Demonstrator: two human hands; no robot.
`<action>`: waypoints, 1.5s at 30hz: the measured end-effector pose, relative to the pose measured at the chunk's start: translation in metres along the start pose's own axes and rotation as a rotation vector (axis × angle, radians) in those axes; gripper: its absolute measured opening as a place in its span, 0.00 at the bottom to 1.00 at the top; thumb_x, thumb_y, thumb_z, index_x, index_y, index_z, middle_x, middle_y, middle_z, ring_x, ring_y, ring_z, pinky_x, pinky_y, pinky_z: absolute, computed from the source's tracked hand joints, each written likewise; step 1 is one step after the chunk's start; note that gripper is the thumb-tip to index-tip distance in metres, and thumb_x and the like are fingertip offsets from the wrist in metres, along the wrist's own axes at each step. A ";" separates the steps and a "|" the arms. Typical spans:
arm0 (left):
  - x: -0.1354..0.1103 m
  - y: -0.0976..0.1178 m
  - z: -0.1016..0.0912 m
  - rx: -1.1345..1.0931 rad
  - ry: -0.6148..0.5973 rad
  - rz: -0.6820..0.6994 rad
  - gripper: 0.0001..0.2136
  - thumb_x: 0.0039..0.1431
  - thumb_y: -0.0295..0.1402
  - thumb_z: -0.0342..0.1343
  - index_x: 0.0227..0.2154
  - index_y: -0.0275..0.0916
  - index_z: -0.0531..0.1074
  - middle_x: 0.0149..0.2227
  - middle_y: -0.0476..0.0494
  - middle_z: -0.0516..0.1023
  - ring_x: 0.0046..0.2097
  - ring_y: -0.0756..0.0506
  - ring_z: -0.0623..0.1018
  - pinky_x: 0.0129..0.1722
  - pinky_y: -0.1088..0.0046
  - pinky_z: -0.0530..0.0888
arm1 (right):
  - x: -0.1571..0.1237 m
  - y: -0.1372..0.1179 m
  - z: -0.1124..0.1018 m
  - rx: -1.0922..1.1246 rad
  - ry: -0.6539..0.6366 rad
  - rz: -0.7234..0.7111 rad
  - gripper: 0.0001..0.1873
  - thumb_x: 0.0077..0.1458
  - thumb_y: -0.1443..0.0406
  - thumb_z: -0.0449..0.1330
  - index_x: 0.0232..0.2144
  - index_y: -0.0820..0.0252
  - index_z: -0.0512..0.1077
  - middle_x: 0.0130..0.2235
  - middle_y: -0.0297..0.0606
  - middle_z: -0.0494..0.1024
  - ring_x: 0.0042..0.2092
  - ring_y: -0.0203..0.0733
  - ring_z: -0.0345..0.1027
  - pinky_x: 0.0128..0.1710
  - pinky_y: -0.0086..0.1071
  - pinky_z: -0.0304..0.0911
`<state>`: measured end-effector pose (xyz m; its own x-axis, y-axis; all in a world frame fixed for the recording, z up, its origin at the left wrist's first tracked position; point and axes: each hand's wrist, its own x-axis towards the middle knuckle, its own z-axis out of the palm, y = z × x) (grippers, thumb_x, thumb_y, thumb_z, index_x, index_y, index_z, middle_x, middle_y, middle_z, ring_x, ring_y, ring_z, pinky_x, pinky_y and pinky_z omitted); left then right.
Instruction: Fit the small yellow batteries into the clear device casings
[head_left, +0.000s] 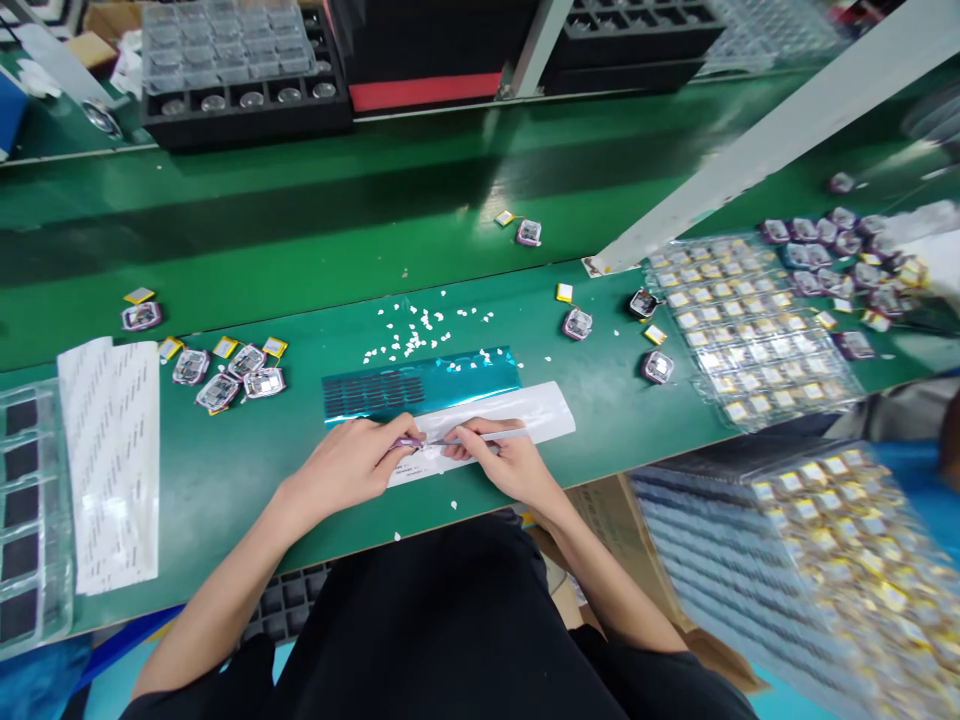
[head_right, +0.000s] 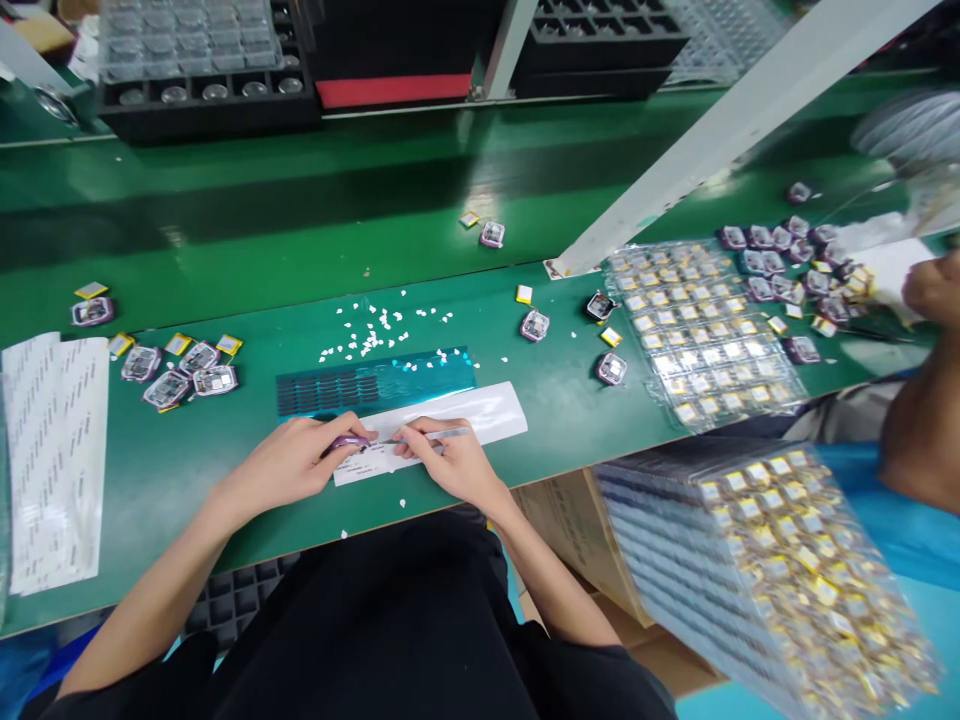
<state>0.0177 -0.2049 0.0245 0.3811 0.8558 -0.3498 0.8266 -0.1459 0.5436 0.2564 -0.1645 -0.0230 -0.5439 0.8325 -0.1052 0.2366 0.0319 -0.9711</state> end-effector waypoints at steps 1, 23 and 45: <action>0.000 0.000 0.000 0.005 -0.005 -0.006 0.14 0.71 0.34 0.45 0.51 0.43 0.73 0.34 0.44 0.83 0.37 0.39 0.82 0.35 0.65 0.72 | 0.000 -0.001 0.000 -0.008 -0.013 -0.004 0.20 0.68 0.53 0.58 0.32 0.58 0.81 0.31 0.38 0.84 0.31 0.40 0.78 0.34 0.31 0.74; -0.001 0.015 0.017 -1.214 0.168 0.060 0.17 0.57 0.31 0.66 0.48 0.35 0.74 0.36 0.41 0.87 0.37 0.43 0.87 0.41 0.67 0.84 | -0.003 -0.046 0.023 0.344 0.213 -0.033 0.26 0.65 0.44 0.58 0.31 0.59 0.78 0.25 0.39 0.82 0.21 0.39 0.75 0.23 0.32 0.76; -0.002 0.023 0.030 -1.216 0.310 0.038 0.19 0.56 0.32 0.68 0.50 0.34 0.75 0.37 0.39 0.88 0.38 0.40 0.88 0.43 0.64 0.86 | -0.002 -0.049 0.030 0.223 0.300 -0.091 0.24 0.67 0.47 0.57 0.33 0.58 0.80 0.27 0.39 0.83 0.24 0.40 0.76 0.25 0.34 0.75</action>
<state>0.0485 -0.2247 0.0147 0.1468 0.9656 -0.2146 -0.1614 0.2375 0.9579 0.2219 -0.1838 0.0182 -0.2868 0.9578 0.0189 -0.0005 0.0196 -0.9998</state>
